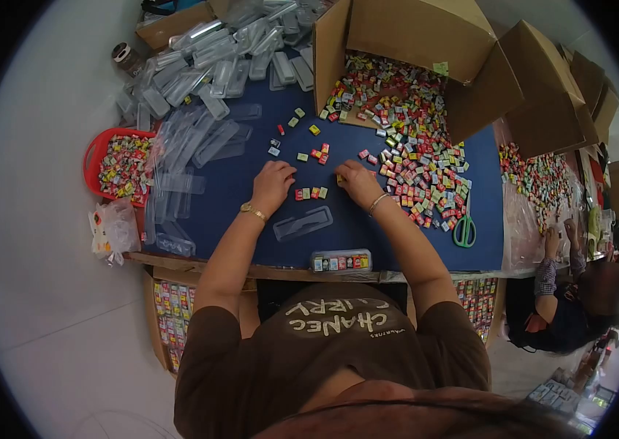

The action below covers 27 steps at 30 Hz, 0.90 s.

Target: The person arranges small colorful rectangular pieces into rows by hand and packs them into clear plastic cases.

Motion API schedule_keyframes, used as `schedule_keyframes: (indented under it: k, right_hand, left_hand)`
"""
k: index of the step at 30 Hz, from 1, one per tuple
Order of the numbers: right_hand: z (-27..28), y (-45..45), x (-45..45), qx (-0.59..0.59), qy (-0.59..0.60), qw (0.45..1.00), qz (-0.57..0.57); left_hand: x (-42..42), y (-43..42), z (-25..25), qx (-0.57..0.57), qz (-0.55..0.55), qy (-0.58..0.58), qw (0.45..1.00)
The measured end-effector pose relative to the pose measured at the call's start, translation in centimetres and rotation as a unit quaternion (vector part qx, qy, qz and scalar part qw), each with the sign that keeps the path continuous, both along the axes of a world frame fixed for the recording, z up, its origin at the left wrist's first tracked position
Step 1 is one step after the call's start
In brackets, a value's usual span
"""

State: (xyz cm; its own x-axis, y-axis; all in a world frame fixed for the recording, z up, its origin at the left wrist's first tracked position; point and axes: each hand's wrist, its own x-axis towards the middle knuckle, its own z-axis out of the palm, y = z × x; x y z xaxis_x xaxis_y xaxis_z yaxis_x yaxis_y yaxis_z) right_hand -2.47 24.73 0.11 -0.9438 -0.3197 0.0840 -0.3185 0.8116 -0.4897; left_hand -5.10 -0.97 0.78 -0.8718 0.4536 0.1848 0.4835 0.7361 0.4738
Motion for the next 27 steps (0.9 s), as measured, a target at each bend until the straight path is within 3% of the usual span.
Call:
schedule_keyframes:
  k: [5, 7, 10, 17, 20, 27]
  right_hand:
    - [0.5, -1.7, 2.5, -0.021, -0.024, 0.999, 0.039]
    - [0.6, -2.5, 2.6, -0.079, -0.045, 0.995, 0.037]
    - [0.4, -2.5, 2.3, -0.092, -0.024, 0.995, 0.031]
    - [1.8, -2.3, 2.1, -0.035, -0.042, 0.998, 0.024]
    - [2.2, -3.7, 2.2, 0.027, 0.022, 0.999, -0.004]
    - [1.3, -5.7, 1.0, 0.038, 0.055, 0.998, 0.002]
  left_hand:
    - [2.9, -1.8, -0.6, 0.05, -0.024, 0.014, 0.998]
    - [3.5, -0.7, -0.7, 0.09, -0.019, 0.01, 0.996]
    - [3.9, -0.2, -0.9, 0.078, -0.021, 0.005, 0.997]
    - [3.9, 0.8, 1.0, 0.074, 0.002, 0.036, 0.997]
    - [2.6, 2.2, 0.9, 0.059, 0.038, 0.046, 0.997]
    - [-0.2, 2.2, -1.0, 0.02, 0.075, -0.015, 0.997]
